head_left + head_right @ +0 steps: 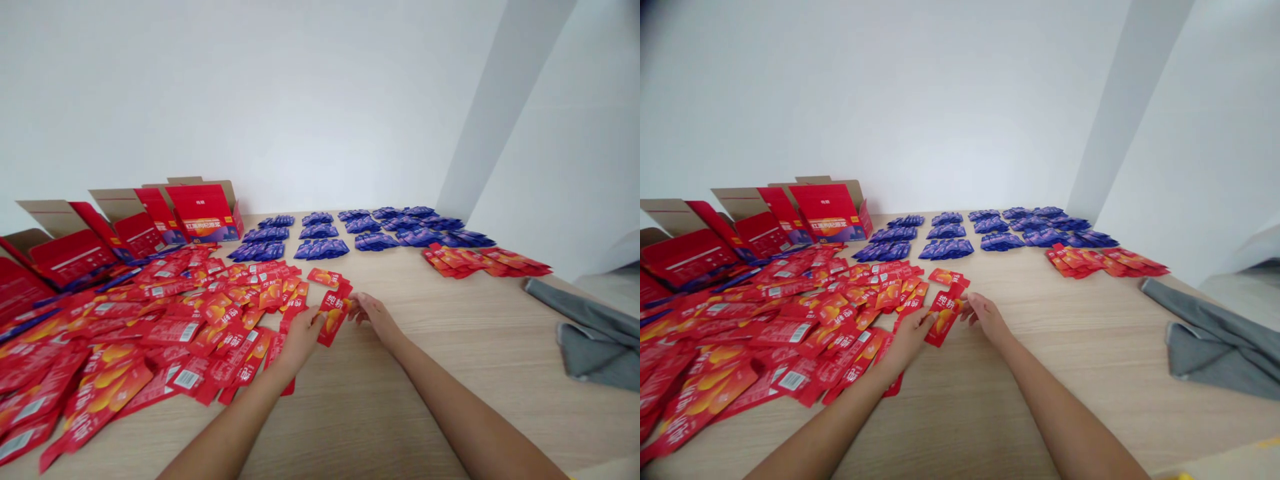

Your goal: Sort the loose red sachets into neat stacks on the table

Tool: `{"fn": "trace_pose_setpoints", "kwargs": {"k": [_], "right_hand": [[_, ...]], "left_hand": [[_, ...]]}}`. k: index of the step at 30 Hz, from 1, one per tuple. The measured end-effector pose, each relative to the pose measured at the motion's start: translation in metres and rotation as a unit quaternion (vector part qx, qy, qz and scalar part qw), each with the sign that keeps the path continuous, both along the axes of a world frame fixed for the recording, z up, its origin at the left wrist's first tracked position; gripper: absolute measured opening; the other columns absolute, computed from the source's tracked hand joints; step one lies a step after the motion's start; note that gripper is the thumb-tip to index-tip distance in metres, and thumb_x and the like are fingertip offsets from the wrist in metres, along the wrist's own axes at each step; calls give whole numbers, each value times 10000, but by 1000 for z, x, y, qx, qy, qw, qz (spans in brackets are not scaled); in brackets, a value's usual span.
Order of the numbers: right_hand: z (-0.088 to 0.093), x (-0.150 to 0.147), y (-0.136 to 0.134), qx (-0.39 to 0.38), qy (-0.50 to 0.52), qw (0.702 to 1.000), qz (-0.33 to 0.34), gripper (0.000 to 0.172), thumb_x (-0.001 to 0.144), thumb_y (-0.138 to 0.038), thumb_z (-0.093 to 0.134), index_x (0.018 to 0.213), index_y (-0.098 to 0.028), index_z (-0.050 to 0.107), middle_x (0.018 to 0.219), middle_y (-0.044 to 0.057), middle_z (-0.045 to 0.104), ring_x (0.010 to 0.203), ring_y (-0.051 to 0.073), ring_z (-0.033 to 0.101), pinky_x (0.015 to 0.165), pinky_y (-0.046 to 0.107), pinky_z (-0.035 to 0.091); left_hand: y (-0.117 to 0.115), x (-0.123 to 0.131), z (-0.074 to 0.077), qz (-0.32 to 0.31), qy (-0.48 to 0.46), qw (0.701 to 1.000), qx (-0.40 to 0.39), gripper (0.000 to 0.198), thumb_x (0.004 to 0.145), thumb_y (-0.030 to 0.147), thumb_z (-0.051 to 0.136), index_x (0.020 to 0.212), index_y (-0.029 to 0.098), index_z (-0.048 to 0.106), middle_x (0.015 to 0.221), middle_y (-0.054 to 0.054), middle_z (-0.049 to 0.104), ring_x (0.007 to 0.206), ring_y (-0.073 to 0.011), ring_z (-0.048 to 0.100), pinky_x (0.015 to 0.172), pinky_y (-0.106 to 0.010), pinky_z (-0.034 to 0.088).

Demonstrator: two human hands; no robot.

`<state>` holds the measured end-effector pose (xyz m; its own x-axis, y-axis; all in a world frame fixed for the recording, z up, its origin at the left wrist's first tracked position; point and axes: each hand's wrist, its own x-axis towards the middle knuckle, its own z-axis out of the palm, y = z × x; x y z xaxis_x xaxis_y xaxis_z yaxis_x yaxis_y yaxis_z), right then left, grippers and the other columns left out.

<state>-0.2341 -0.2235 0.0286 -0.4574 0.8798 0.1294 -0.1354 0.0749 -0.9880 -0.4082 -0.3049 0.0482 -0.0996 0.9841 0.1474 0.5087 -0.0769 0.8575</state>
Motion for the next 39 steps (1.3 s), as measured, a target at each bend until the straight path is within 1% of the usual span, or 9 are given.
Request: {"fn": "trace_pose_setpoints", "kwargs": {"k": [3, 5, 9, 14, 21, 27, 32, 37, 39], "right_hand": [[3, -6, -10, 31, -34, 999, -18, 465, 715, -647, 584, 634, -191, 549, 551, -28, 552, 503, 114, 477, 485, 240, 367], [4, -8, -13, 18, -31, 999, -37, 460, 695, -639, 606, 605, -196, 522, 526, -41, 529, 503, 113, 450, 510, 250, 370], [5, -7, -14, -49, 1, 997, -56, 441, 668, -621, 638, 612, -203, 511, 534, -36, 552, 496, 120, 451, 523, 260, 375], [3, -4, -14, -69, -10, 993, -97, 457, 688, -646, 590, 582, -221, 460, 477, -34, 515, 444, 127, 413, 468, 268, 336], [-6, 2, 0, 26, -149, 981, -119, 488, 705, -652, 515, 487, -232, 395, 439, -38, 465, 471, 131, 402, 492, 276, 328], [-9, -2, 1, 17, -156, 982, -107, 453, 661, -636, 560, 507, -227, 437, 440, -45, 505, 467, 135, 439, 498, 271, 364], [-12, -3, 0, -1, -154, 983, -98, 490, 712, -668, 512, 521, -218, 485, 467, 11, 584, 482, 176, 530, 513, 301, 424], [-16, -3, 26, 93, -222, 955, -173, 438, 822, -558, 377, 705, -197, 597, 674, 72, 679, 619, 209, 620, 570, 327, 488], [-16, -6, 40, 136, -256, 938, -189, 340, 817, -454, 418, 767, -185, 620, 794, 94, 694, 747, 222, 635, 679, 356, 503]], "left_hand": [[-2, 7, -3, -50, -105, 992, -47, 224, 816, 344, 487, 719, 165, 580, 660, 15, 595, 635, -137, 553, 610, -240, 421], [-4, 12, -6, -87, -194, 973, -90, 196, 746, 351, 591, 803, 163, 603, 729, 8, 638, 687, -144, 590, 655, -250, 448], [-7, 23, -10, -154, -301, 927, -162, 454, 509, 291, 794, 896, 152, 601, 846, -12, 680, 745, -146, 620, 713, -259, 470], [-12, 32, -13, -195, -243, 918, -243, 406, 583, 445, 733, 812, 152, 569, 658, 21, 644, 518, -101, 555, 531, -234, 433], [-21, 36, -4, -184, -91, 931, -303, 346, 794, 497, 497, 634, 192, 476, 347, 81, 464, 305, -86, 404, 386, -198, 314], [-23, 20, 8, -199, -5, 935, -294, 436, 793, 532, 519, 540, 177, 501, 325, 70, 437, 299, -71, 365, 388, -203, 290], [-21, 5, 14, -250, -16, 924, -288, 417, 757, 524, 580, 544, 166, 547, 350, 61, 473, 310, -66, 385, 389, -199, 294], [-17, -2, 16, -262, -33, 918, -295, 514, 793, 576, 498, 494, 162, 546, 338, 29, 478, 285, -79, 385, 366, -208, 279], [-17, -2, 16, -255, -10, 921, -294, 586, 839, 596, 405, 464, 161, 525, 336, 14, 464, 287, -90, 400, 373, -215, 293]]}}
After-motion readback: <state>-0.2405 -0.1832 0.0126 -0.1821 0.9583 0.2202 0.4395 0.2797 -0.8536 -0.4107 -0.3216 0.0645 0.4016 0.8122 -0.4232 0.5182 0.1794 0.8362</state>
